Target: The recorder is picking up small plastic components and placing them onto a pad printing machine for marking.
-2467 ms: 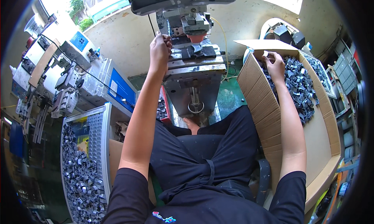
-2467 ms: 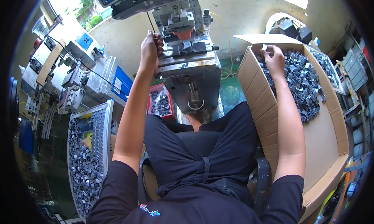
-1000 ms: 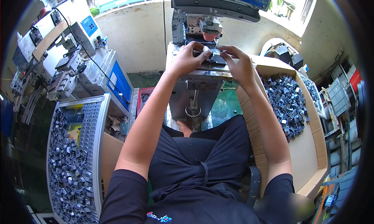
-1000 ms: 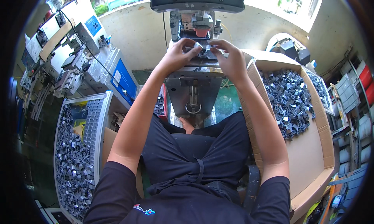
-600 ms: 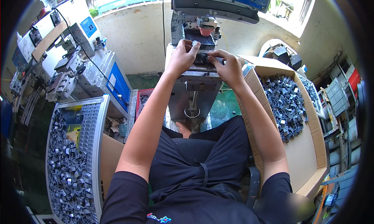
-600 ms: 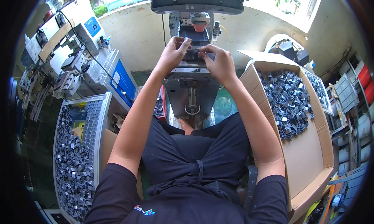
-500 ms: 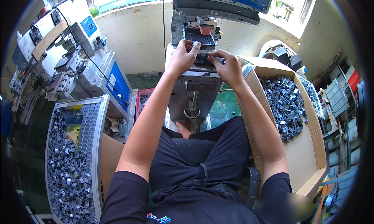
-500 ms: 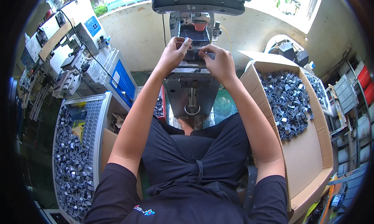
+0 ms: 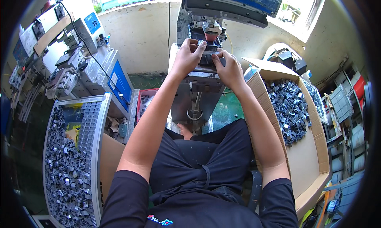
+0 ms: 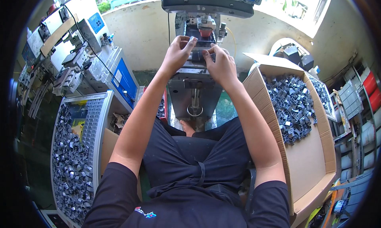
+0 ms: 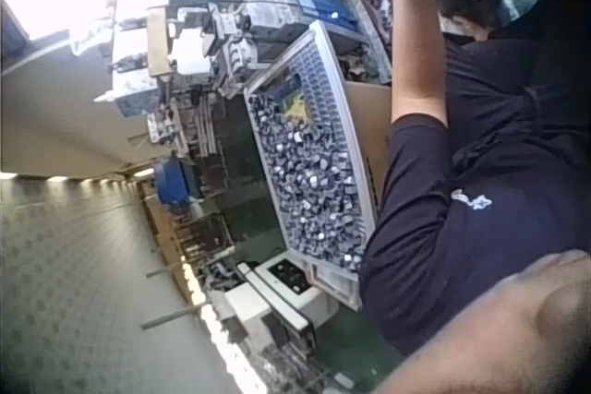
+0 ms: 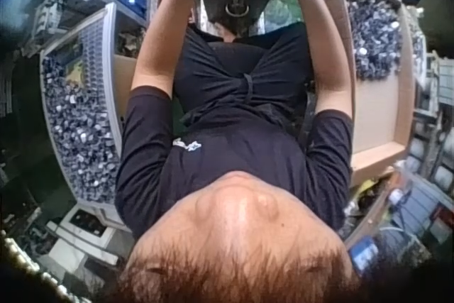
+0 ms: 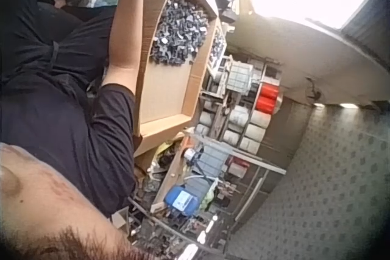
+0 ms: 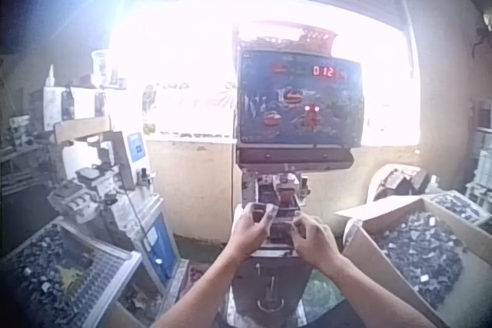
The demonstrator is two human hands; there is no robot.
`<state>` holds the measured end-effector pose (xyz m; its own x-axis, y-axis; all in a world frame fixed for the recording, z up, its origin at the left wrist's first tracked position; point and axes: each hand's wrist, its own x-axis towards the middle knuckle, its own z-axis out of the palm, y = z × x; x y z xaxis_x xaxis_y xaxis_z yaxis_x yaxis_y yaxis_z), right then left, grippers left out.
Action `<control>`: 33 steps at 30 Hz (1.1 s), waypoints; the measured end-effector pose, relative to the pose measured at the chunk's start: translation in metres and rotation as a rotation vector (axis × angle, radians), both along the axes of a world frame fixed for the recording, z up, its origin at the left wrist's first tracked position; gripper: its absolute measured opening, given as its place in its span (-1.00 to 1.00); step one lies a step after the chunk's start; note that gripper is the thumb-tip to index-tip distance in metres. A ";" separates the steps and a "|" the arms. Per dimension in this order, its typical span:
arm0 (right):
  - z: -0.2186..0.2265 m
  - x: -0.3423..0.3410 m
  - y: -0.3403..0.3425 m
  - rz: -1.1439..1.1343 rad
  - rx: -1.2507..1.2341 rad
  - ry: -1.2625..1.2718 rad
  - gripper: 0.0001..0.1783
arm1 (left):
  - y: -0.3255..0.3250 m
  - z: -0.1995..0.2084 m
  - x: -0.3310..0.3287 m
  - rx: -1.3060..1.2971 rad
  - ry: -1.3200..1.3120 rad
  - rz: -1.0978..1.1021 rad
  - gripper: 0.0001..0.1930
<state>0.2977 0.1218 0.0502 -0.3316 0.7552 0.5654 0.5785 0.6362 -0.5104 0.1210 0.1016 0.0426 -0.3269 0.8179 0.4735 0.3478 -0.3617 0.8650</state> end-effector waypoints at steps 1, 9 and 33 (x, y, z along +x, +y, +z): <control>-0.001 -0.002 0.003 -0.019 -0.008 -0.005 -0.65 | -0.003 0.000 0.000 0.091 -0.026 0.002 -0.46; 0.028 0.062 0.049 0.370 -0.755 0.437 -0.56 | -0.111 -0.060 -0.115 0.015 -0.181 0.192 -0.40; -0.127 0.299 0.156 -0.482 -0.095 -0.375 -0.66 | -0.358 -0.180 -0.416 -0.656 0.114 1.130 -0.51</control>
<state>0.5970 0.2780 -0.0767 -0.1037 0.9111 0.3990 0.9408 0.2200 -0.2579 -0.2947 -0.2560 -0.1378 -0.9641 0.2078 0.1651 0.2622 0.6501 0.7131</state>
